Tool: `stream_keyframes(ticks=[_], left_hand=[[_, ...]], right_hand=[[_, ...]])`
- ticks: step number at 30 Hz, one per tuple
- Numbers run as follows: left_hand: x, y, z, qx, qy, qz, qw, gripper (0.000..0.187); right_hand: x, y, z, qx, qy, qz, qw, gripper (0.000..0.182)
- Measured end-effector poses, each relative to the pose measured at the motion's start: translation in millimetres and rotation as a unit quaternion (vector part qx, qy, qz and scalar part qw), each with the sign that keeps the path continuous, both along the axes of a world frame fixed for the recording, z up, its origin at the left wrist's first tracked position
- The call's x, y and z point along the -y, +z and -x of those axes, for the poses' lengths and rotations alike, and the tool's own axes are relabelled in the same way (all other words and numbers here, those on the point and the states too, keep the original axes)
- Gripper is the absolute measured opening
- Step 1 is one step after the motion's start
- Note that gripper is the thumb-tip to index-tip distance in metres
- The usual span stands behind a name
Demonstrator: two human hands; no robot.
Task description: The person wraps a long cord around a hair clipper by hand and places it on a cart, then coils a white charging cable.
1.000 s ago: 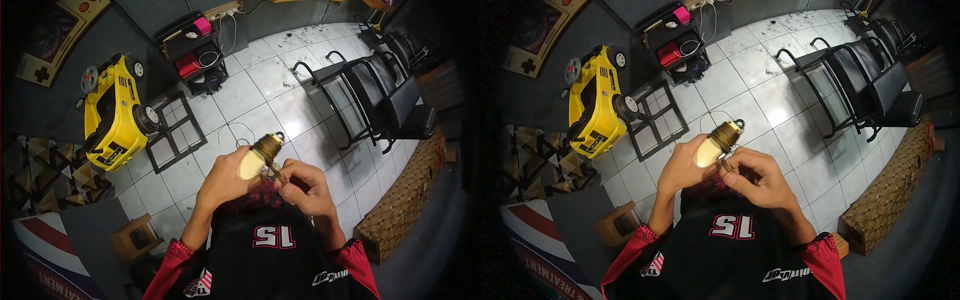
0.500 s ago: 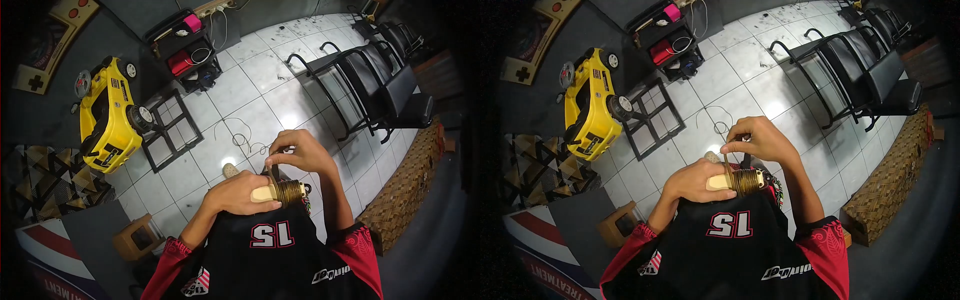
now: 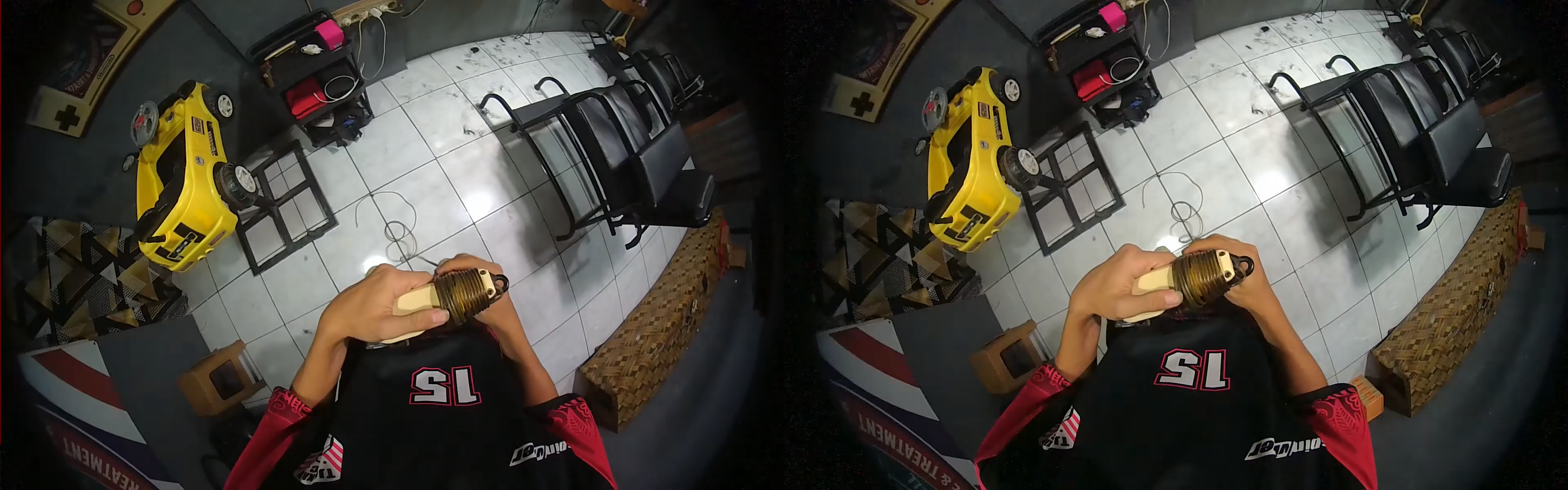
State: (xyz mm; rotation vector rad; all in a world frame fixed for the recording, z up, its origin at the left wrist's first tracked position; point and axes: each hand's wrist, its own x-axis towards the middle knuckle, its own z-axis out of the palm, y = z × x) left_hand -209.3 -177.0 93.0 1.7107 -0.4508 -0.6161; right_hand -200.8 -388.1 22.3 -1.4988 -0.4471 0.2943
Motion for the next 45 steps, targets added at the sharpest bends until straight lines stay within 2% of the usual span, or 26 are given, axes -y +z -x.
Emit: stream_keyframes(ticks=[1,3,4,8,9,11,12,15,19,20,21,23,24,25,27,29,30,31,32,33,34,35,36,37,43,45], left_hand=[[1.8,2.8,-0.3,0.001,0.000,0.000,1.000,0.033],[7.0,13.5,-0.5,0.052,-0.030,-0.049,0.997,0.039],[10.3,16.2,-0.9,0.039,-0.036,-0.037,0.998,0.046],[7.0,11.9,-0.7,0.049,0.027,-0.077,0.995,0.047],[7.6,10.4,0.1,0.050,0.028,-0.077,0.995,0.047],[8.7,8.2,0.3,-0.009,0.112,-0.058,0.992,0.049],[8.6,20.0,-0.5,-0.068,0.115,-0.064,0.989,0.050],[4.4,2.7,-0.8,0.009,0.121,-0.039,0.992,0.050],[-3.3,1.0,-3.6,-0.057,0.184,0.024,0.981,0.038],[-6.2,7.5,-6.3,-0.112,0.219,0.025,0.969,0.032],[-10.2,6.0,-7.9,-0.111,0.222,0.024,0.968,0.032],[-18.8,-0.1,-9.5,-0.093,0.292,0.064,0.950,0.029],[-21.6,-0.6,-8.2,-0.084,0.307,0.063,0.946,0.029],[-23.9,0.3,-7.2,-0.084,0.307,0.062,0.946,0.029],[-27.7,2.5,-7.1,-0.107,0.316,0.062,0.941,0.028],[-30.5,-3.4,-7.5,-0.108,0.326,0.069,0.937,0.028],[-31.4,-7.4,-7.8,-0.109,0.336,0.076,0.932,0.028],[-31.2,-11.1,-8.4,-0.110,0.335,0.076,0.933,0.028],[-30.6,-14.8,-8.8,-0.108,0.337,0.044,0.934,0.028],[-29.2,-16.6,-9.6,-0.104,0.338,0.013,0.935,0.028],[-25.2,-13.9,-8.4,-0.102,0.331,-0.053,0.937,0.030],[-20.7,-16.7,-7.4,-0.103,0.328,-0.053,0.938,0.030],[-15.5,-21.3,-6.1,-0.041,0.308,-0.083,0.947,0.032],[-9.6,-24.5,-4.2,0.022,0.285,-0.112,0.952,0.035],[15.1,-31.0,5.1,0.112,0.240,-0.141,0.954,0.029],[18.1,-22.0,6.4,0.016,0.155,-0.168,0.973,0.036]], right_hand=[[0.1,4.7,-2.5,0.001,0.000,0.000,1.000,0.019],[0.5,10.6,-7.9,0.055,0.001,0.120,0.991,0.017],[-2.8,4.3,-7.6,0.041,-0.013,0.103,0.994,0.015],[1.2,-8.7,0.1,-0.003,-0.003,0.034,0.999,0.013],[1.8,-11.4,-0.3,-0.003,-0.002,0.034,0.999,0.013],[1.9,-14.8,-2.4,0.021,-0.011,0.062,0.998,0.023],[-2.7,-12.7,-2.0,0.026,-0.032,0.055,0.998,0.025],[-3.6,-15.8,0.4,-0.023,0.008,0.053,0.998,0.021],[-4.7,10.2,1.2,-0.051,0.035,0.100,0.993,0.013],[-5.1,6.5,3.5,-0.038,0.009,0.117,0.992,0.015],[-4.9,2.6,6.2,-0.037,0.012,0.115,0.993,0.015],[-4.9,-5.1,9.9,-0.041,-0.094,0.176,0.979,0.007],[-6.1,-8.3,8.4,0.018,-0.137,0.186,0.973,0.012],[-5.8,-8.5,6.3,0.018,-0.137,0.185,0.973,0.012],[-4.0,-7.6,1.7,0.220,-0.194,0.202,0.934,0.013],[1.1,1.6,3.5,0.190,-0.213,0.224,0.932,0.011],[7.4,10.8,1.8,0.113,-0.141,0.223,0.958,0.010],[13.0,18.0,0.4,0.034,-0.068,0.220,0.972,0.011],[16.0,21.7,0.4,-0.051,-0.004,0.147,0.988,0.014],[15.8,30.2,-0.2,-0.052,-0.006,0.147,0.988,0.014],[14.0,41.7,-0.9,-0.091,0.040,0.088,0.991,0.016],[11.5,51.3,-1.7,-0.129,0.086,0.029,0.987,0.019],[7.7,57.6,-3.6,-0.174,0.099,-0.016,0.980,0.024],[3.3,60.6,-4.3,-0.175,0.095,-0.015,0.980,0.024],[-11.3,66.8,-10.7,-0.212,0.051,0.028,0.976,0.026],[-8.9,70.4,-16.2,0.006,0.025,0.178,0.984,0.023]])
